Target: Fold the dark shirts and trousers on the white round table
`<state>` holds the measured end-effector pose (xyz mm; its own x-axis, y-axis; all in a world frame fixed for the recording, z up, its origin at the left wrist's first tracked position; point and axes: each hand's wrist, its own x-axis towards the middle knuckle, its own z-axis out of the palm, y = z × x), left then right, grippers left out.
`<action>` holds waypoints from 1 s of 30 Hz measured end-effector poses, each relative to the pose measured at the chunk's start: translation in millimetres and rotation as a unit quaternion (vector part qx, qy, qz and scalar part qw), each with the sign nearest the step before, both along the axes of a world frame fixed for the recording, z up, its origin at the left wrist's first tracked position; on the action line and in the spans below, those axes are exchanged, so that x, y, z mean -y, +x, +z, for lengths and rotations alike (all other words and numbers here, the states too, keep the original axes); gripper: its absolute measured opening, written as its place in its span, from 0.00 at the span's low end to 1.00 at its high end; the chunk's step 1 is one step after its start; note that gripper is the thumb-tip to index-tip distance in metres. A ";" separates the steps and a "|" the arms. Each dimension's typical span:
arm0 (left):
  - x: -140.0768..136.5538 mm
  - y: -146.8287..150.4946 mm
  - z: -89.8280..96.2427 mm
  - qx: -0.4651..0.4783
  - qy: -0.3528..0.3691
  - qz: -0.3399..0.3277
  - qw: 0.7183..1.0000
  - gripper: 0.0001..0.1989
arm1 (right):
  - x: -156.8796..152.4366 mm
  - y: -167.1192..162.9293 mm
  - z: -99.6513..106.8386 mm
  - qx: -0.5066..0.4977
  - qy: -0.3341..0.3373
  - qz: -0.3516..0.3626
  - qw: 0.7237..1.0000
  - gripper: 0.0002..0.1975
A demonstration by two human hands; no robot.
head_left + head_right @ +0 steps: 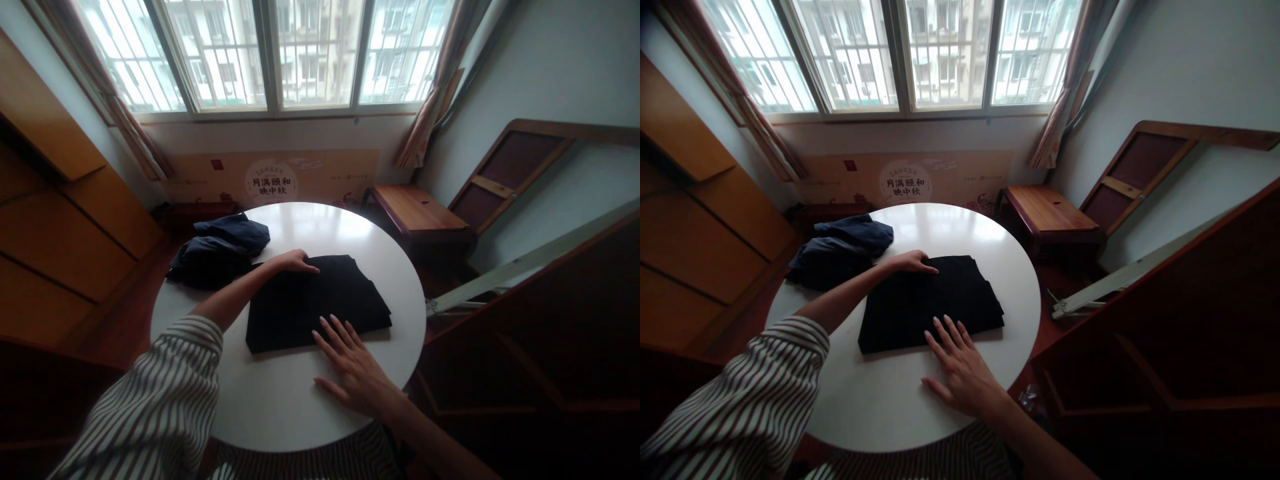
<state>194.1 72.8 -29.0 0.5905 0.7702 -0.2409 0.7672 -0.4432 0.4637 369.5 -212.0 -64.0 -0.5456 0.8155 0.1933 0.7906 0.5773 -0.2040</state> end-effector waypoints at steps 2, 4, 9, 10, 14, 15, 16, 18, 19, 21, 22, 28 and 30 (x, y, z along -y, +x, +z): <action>-5.0 4.0 5.2 0.011 -0.040 -0.007 0.999 0.30 | 0.5 0.2 1.0 -0.001 -0.002 -0.002 1.000 0.39; -8.2 4.8 7.7 0.036 -0.068 -0.003 0.997 0.28 | 0.8 0.1 1.5 -0.004 -0.003 -0.002 1.000 0.38; -14.2 -2.6 1.6 0.092 -0.108 0.006 0.990 0.25 | 0.6 -0.2 0.9 -0.004 -0.009 -0.004 1.000 0.38; -14.9 -4.3 -0.8 0.102 -0.111 0.013 0.989 0.25 | 0.6 -0.2 0.6 -0.004 -0.009 -0.005 1.000 0.38; -16.6 -7.9 -8.9 0.146 -0.080 0.044 0.985 0.23 | 0.8 -0.2 -0.1 -0.008 -0.003 -0.004 1.000 0.39; -17.0 -8.0 -9.7 0.146 -0.056 0.048 0.987 0.22 | 0.8 -0.2 -0.1 -0.010 -0.002 -0.004 1.000 0.39; -17.6 -7.9 -9.8 0.141 -0.032 0.050 0.988 0.21 | 0.7 -0.2 -0.1 -0.012 -0.001 -0.005 1.000 0.39; -18.2 -7.8 -7.5 0.129 0.014 0.055 0.990 0.18 | 0.5 -0.1 0.3 -0.013 -0.002 -0.006 1.000 0.39; -17.6 -8.3 -5.1 0.125 0.033 0.059 0.990 0.17 | 0.4 -0.1 0.5 -0.012 -0.002 -0.005 1.000 0.38; -12.4 -11.3 1.8 0.123 0.065 0.065 0.988 0.15 | 0.3 -0.1 0.9 -0.013 -0.003 -0.003 1.000 0.38; -6.8 -14.3 5.9 0.118 0.090 0.064 0.987 0.14 | 0.3 -0.1 1.0 -0.013 -0.003 -0.002 1.000 0.38; 71.1 -56.9 26.5 -0.006 0.253 0.103 0.962 0.17 | 0.2 0.2 -0.4 -0.015 -0.007 -0.001 1.000 0.39; 107.3 -77.1 25.7 -0.063 0.240 0.143 0.958 0.23 | 0.0 0.4 -1.1 -0.020 -0.005 -0.001 1.000 0.39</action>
<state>117.0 -34.5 -3.2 0.3276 0.9363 0.1264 0.9256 -0.3449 0.1559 369.9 -212.0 -65.1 -0.5355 0.8190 0.2062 0.7835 0.5729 -0.2406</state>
